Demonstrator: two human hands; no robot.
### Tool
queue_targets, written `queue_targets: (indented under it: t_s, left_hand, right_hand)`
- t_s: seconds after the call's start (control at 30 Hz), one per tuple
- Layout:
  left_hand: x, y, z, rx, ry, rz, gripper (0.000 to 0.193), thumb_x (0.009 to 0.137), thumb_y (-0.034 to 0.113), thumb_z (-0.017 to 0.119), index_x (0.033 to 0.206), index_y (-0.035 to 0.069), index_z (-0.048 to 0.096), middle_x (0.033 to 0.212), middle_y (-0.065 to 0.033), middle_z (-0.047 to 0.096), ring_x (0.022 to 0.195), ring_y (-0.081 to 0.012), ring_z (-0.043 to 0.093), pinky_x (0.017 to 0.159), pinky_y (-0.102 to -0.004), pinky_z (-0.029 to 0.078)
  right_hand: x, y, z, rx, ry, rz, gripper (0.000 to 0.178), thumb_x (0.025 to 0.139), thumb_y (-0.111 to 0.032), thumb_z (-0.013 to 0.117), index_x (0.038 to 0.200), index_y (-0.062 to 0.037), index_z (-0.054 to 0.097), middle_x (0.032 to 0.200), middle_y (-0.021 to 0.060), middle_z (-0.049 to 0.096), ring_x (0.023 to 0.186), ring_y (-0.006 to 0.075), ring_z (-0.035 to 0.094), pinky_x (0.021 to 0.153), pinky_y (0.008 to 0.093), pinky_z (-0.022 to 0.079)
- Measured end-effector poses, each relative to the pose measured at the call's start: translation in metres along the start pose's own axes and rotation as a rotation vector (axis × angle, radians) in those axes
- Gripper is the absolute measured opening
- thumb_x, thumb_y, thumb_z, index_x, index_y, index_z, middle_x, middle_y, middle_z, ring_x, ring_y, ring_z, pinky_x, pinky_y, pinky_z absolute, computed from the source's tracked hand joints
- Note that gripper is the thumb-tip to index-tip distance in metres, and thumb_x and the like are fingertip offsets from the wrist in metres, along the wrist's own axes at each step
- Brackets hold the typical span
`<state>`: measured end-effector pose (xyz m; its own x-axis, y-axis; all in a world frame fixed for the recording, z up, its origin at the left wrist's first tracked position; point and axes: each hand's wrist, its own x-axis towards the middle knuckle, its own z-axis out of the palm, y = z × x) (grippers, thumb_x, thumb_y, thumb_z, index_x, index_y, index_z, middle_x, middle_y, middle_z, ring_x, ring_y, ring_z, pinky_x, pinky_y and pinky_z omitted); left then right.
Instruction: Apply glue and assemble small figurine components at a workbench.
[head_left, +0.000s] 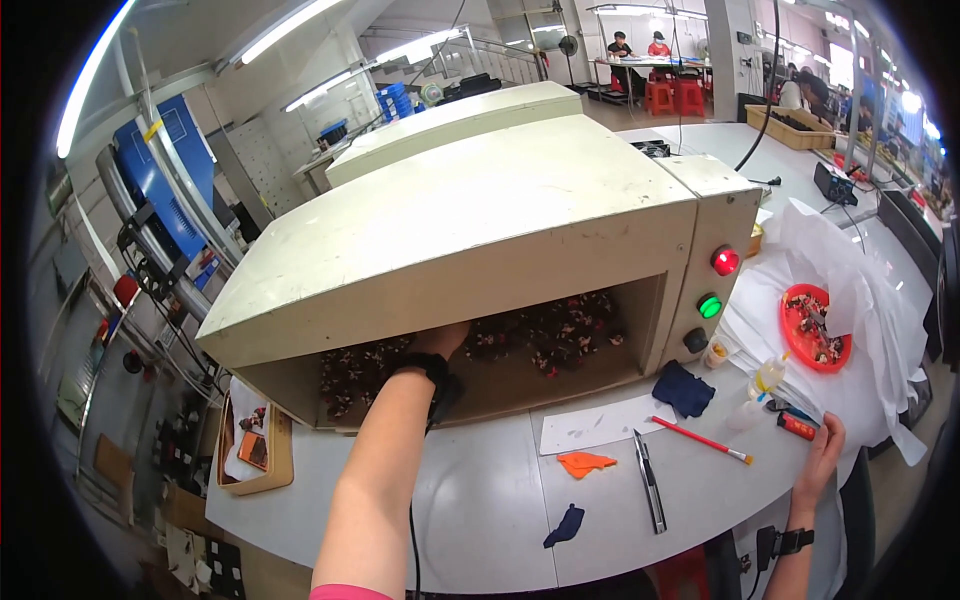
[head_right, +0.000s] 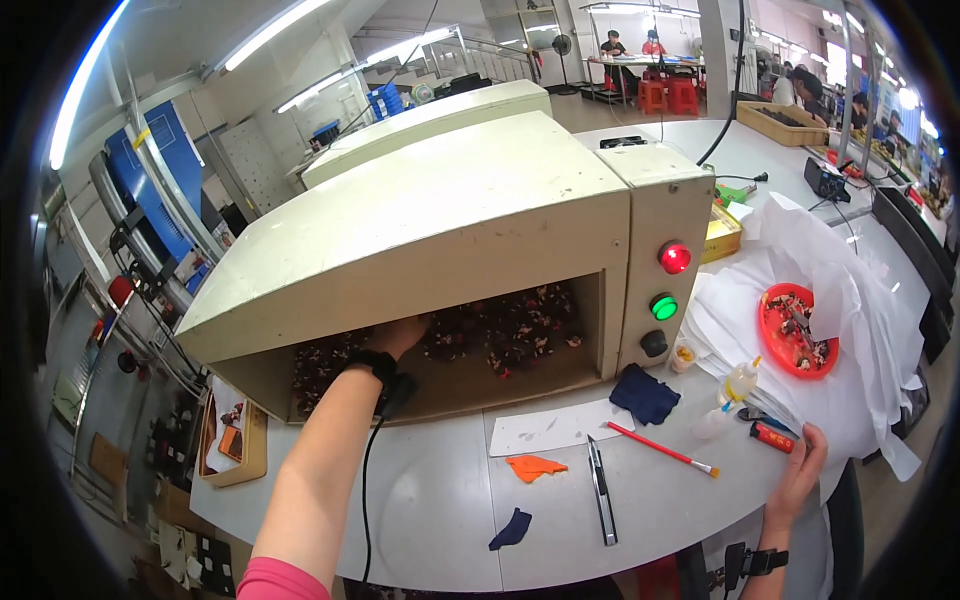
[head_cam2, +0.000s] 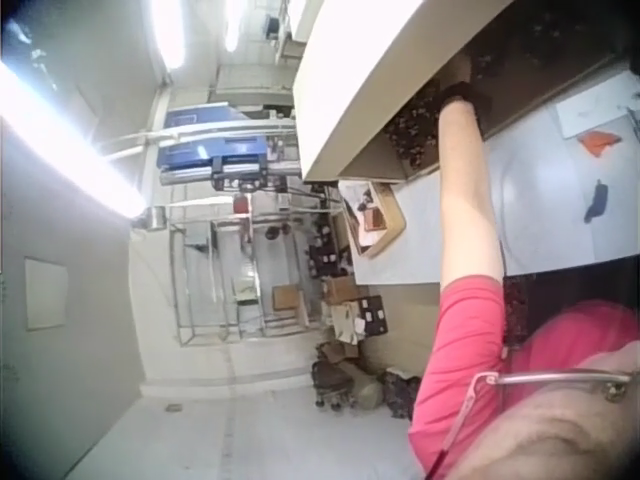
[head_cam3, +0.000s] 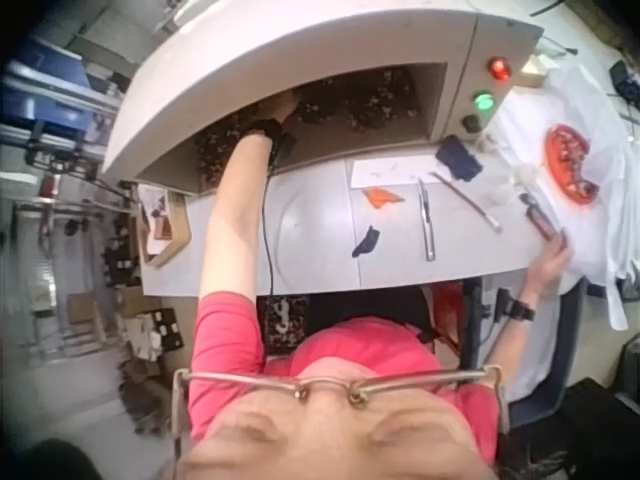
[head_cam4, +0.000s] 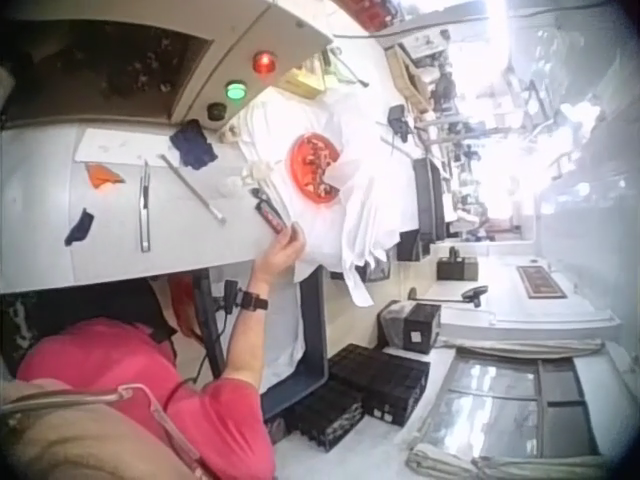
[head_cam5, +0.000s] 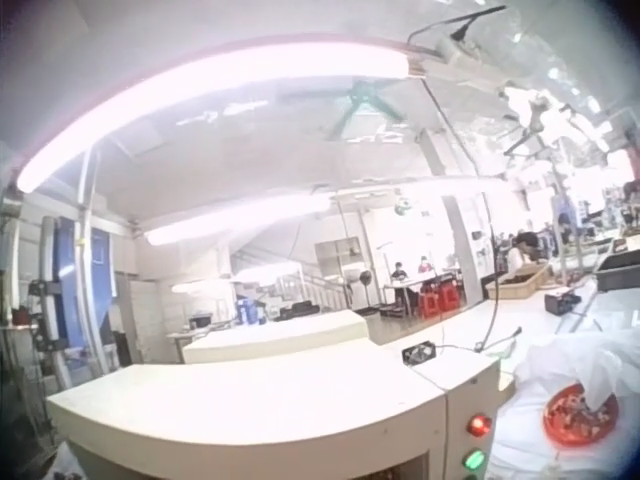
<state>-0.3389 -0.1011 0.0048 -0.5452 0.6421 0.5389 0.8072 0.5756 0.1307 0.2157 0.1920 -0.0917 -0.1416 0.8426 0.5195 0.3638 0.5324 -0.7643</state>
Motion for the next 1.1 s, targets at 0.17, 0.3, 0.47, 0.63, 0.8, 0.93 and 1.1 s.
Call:
queue_targets:
  t_s: [0.17,0.3,0.47,0.63,0.8,0.93,1.1]
  left_hand:
    - [-0.009,-0.013,-0.006,0.038,-0.003,-0.05,0.032,0.088,0.014,0.06,0.116,0.0,0.058,0.108,-0.0232,0.062,0.102,-0.0397,0.06,0.088,-0.0458,0.048]
    - [-0.002,-0.005,-0.018,0.013,-0.07,-0.233,0.033,0.087,0.015,0.061,0.116,-0.001,0.058,0.11,-0.0237,0.061,0.103,-0.0399,0.059,0.089,-0.0461,0.048]
    - [-0.011,-0.058,0.028,0.178,0.145,0.034,0.037,0.086,0.018,0.064,0.119,0.001,0.058,0.109,-0.0234,0.062,0.105,-0.0388,0.06,0.089,-0.048,0.047]
    - [-0.022,-0.051,0.019,-0.004,0.097,-0.084,0.042,0.085,0.022,0.067,0.121,0.002,0.057,0.109,-0.0234,0.062,0.107,-0.0391,0.058,0.092,-0.0482,0.046]
    - [-0.05,0.006,-0.057,-0.104,-0.135,-0.151,0.045,0.083,0.032,0.072,0.112,-0.001,0.061,0.096,-0.0198,0.066,0.092,-0.0337,0.064,0.081,-0.0395,0.05]
    - [-0.097,0.109,-0.138,-0.74,-0.498,-0.401,0.029,0.088,0.021,0.07,0.108,0.002,0.062,0.078,0.0001,0.058,0.069,-0.005,0.055,0.063,-0.0199,0.046]
    - [-0.187,0.16,-0.191,-0.973,-0.589,-0.431,0.022,0.09,0.008,0.065,0.11,0.0,0.06,0.098,-0.0039,0.059,0.081,-0.0099,0.06,0.073,-0.0244,0.051]
  right_hand:
    - [0.001,-0.002,0.004,-0.039,0.008,-0.034,0.027,0.101,-0.021,0.045,0.117,-0.0008,0.053,0.119,0.0118,0.055,0.113,0.025,0.05,0.103,0.0356,0.035]
    - [-0.001,-0.008,-0.001,-0.047,0.018,-0.053,0.026,0.1,-0.02,0.046,0.116,-0.0011,0.053,0.116,0.0119,0.055,0.11,0.0255,0.05,0.1,0.0362,0.036]
    - [-0.003,-0.012,0.0,-0.076,0.031,-0.056,0.023,0.099,-0.019,0.047,0.113,-0.0015,0.055,0.113,0.0119,0.057,0.109,0.0258,0.051,0.098,0.0367,0.036]
    - [0.0,-0.014,-0.002,-0.087,0.017,-0.085,0.022,0.099,-0.018,0.048,0.112,-0.0019,0.055,0.112,0.0119,0.058,0.108,0.0262,0.052,0.098,0.0366,0.036]
    - [0.003,-0.007,0.002,-0.068,0.011,-0.106,0.025,0.1,-0.02,0.048,0.114,-0.0016,0.056,0.112,0.0126,0.058,0.108,0.0261,0.053,0.097,0.0367,0.038]
    - [0.001,-0.009,0.003,-0.009,0.058,-0.065,0.028,0.101,-0.023,0.048,0.117,-0.0011,0.055,0.114,0.0115,0.057,0.111,0.0236,0.052,0.099,0.034,0.038]
    - [-0.024,-0.031,-0.018,0.092,0.101,-0.144,0.024,0.102,-0.019,0.042,0.112,-0.0001,0.054,0.11,0.0096,0.056,0.107,0.02,0.051,0.098,0.0322,0.037]
